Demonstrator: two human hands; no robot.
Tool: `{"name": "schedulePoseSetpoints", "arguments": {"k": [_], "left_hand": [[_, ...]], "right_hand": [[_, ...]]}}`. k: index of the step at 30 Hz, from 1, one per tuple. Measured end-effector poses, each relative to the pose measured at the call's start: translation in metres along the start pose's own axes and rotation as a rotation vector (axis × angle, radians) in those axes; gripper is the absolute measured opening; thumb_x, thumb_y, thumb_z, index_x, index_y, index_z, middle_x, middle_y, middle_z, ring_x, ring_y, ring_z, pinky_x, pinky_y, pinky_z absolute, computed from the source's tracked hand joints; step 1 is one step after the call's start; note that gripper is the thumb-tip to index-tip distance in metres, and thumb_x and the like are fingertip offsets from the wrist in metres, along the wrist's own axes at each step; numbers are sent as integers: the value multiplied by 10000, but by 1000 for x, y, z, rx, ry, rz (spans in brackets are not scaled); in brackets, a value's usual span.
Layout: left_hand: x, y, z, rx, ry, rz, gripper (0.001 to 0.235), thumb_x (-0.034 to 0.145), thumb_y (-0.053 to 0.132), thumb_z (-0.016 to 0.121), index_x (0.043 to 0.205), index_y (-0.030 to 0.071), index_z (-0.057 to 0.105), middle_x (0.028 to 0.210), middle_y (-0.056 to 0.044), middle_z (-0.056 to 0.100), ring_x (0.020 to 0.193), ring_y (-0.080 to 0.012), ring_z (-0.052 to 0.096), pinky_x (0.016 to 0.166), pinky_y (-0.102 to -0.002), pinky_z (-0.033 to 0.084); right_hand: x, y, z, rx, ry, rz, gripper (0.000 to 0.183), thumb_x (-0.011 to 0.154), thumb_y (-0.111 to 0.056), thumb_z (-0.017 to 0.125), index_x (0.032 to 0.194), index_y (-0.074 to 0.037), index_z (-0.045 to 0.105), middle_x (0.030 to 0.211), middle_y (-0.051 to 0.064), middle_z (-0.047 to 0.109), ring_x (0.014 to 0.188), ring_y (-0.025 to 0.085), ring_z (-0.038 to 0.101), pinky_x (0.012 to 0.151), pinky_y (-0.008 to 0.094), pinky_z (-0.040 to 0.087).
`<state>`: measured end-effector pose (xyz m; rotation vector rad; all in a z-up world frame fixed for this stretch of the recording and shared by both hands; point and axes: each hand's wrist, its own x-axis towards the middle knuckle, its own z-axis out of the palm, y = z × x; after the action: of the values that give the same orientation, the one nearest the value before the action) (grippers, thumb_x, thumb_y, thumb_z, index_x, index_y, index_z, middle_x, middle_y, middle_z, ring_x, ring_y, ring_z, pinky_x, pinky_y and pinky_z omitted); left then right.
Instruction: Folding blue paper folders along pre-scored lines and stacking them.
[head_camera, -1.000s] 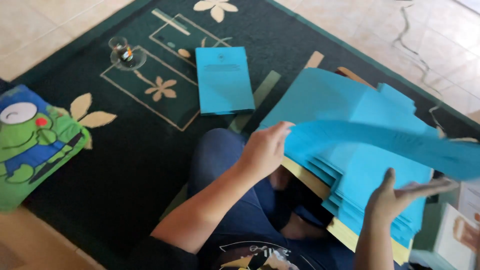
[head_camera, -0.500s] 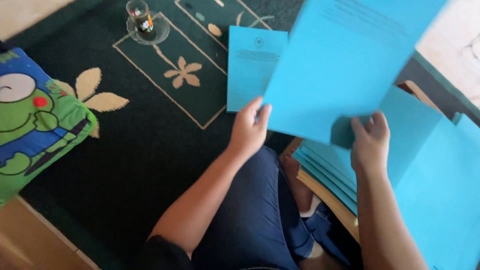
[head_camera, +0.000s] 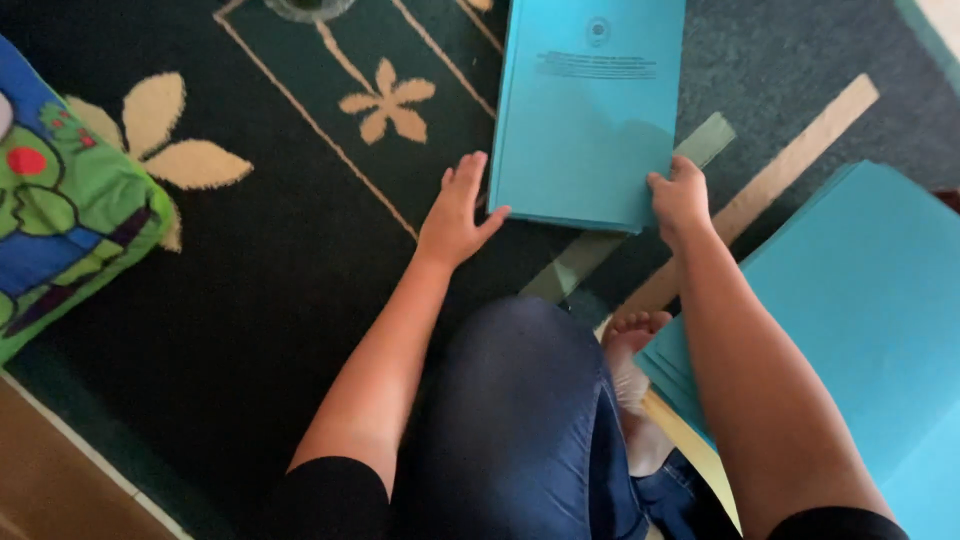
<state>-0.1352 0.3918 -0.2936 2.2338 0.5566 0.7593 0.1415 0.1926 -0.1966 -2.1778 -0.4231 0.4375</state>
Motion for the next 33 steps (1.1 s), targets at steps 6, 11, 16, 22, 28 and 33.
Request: {"name": "schedulePoseSetpoints", "arguments": {"k": [6, 11, 16, 22, 28, 33], "left_hand": [[6, -18, 25, 277, 13, 162, 864, 870, 707, 681, 1525, 170, 510, 1536, -117, 527, 1407, -323, 517, 1186, -610, 318], [5, -19, 25, 215, 9, 150, 775, 890, 665, 697, 1487, 187, 569, 1514, -127, 551, 1383, -329, 548, 1176, -630, 316], [5, -22, 30, 236, 18, 152, 762, 894, 631, 717, 1495, 191, 560, 1534, -111, 537, 1396, -302, 541, 1191, -622, 302], [5, -25, 33, 248, 54, 168, 731, 866, 625, 740, 1444, 199, 606, 1518, -101, 553, 1372, -290, 567, 1183, -625, 317], [4, -26, 34, 247, 37, 166, 665, 886, 590, 734, 1414, 196, 646, 1503, -118, 569, 1373, -305, 565, 1180, -630, 305], [4, -31, 39, 271, 87, 206, 643, 869, 606, 749, 1373, 214, 679, 1490, -111, 578, 1361, -316, 567, 1156, -638, 331]], "right_hand": [[15, 35, 3, -252, -8, 54, 497, 1023, -136, 694, 1444, 49, 506, 1250, 325, 652, 1240, 501, 579, 936, 699, 480], [11, 29, 7, -290, -64, 82, 561, 1074, -164, 642, 1534, 44, 397, 1393, 350, 555, 1335, 492, 511, 983, 707, 444], [-13, -14, 12, -336, -99, 75, 569, 1089, -142, 609, 1553, 77, 360, 1453, 397, 487, 1387, 515, 449, 1032, 704, 420], [-3, 11, 15, -403, -126, 18, 582, 1089, -172, 635, 1571, 30, 378, 1445, 356, 522, 1364, 478, 499, 1012, 666, 466], [-22, -18, 17, -699, -174, -132, 855, 1031, -247, 723, 1639, -12, 170, 1451, 370, 399, 1370, 585, 440, 1093, 696, 437], [-31, -32, 13, -829, -398, -89, 1275, 719, -544, 880, 1687, -138, 155, 1650, 339, 214, 1491, 545, 311, 1177, 674, 340]]}}
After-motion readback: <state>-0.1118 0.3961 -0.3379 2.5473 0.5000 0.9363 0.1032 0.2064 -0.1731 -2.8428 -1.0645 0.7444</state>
